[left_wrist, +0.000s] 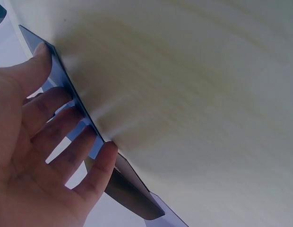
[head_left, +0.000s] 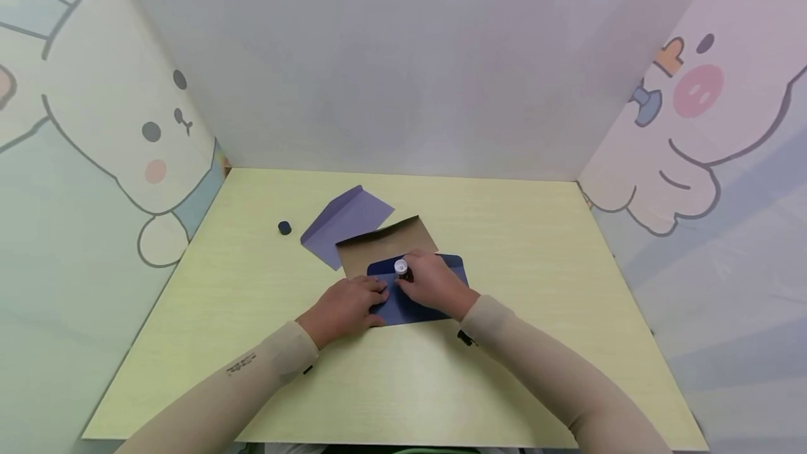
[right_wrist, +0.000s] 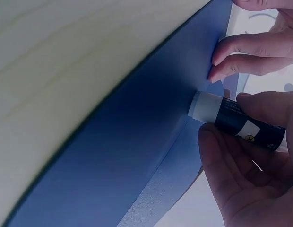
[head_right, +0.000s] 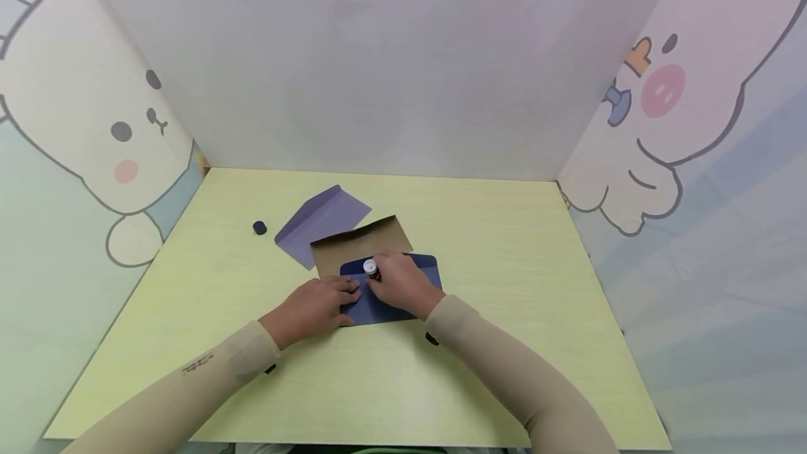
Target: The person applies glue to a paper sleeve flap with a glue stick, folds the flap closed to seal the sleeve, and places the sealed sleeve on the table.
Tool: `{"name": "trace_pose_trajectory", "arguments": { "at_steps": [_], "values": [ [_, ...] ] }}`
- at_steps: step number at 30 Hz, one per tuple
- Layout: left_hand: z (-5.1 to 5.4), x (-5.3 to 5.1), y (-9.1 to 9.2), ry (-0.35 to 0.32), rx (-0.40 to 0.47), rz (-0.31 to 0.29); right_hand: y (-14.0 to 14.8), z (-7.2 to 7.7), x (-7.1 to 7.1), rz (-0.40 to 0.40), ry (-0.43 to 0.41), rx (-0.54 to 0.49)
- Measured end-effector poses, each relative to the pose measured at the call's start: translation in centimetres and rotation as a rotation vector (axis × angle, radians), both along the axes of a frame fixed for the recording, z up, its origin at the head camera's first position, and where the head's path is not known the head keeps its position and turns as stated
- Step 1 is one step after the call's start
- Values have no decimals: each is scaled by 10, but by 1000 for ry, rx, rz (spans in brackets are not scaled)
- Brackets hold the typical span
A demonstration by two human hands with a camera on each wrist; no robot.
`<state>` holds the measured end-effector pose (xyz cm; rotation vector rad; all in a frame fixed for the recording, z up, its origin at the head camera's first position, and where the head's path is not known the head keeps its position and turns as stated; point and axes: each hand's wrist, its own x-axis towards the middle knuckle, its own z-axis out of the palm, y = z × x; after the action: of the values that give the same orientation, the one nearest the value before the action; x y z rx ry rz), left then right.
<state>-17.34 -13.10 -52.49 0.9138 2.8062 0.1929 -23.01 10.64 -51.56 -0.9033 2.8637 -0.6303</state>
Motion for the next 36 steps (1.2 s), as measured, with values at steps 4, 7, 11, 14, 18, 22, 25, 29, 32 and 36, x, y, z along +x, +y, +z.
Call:
{"name": "trace_pose_trajectory", "arguments": {
  "at_steps": [4, 7, 11, 14, 18, 22, 25, 29, 32, 36],
  "values": [
    [1, 0, 0, 11, 2, -3, 1, -2, 0, -16, 0, 10],
    [2, 1, 0, 19, 4, -4, 4, -2, -1, -29, -3, 20],
    [3, 1, 0, 30, 5, -10, 12, 0, -1, -43, -5, 27],
    [3, 1, 0, 35, 5, -16, 21, 2, -1, -58, -3, 21],
    [3, 1, 0, 27, -1, -17, 38, 2, -1, -90, 12, 10],
    [4, 1, -1, 7, 2, -5, 51, -2, -2, -115, 25, -5],
    [5, 1, -1, -2, 10, 0, 56, -4, -2, -118, 31, -12],
    [5, 2, -1, -5, 15, -1, 57, -4, -2, -118, 35, -10],
    [5, 2, -1, -9, 17, -2, 57, -4, -1, -124, 34, -3],
    [6, 2, 0, -14, 18, 3, 58, -3, -1, -124, 32, 0]
  ]
}}
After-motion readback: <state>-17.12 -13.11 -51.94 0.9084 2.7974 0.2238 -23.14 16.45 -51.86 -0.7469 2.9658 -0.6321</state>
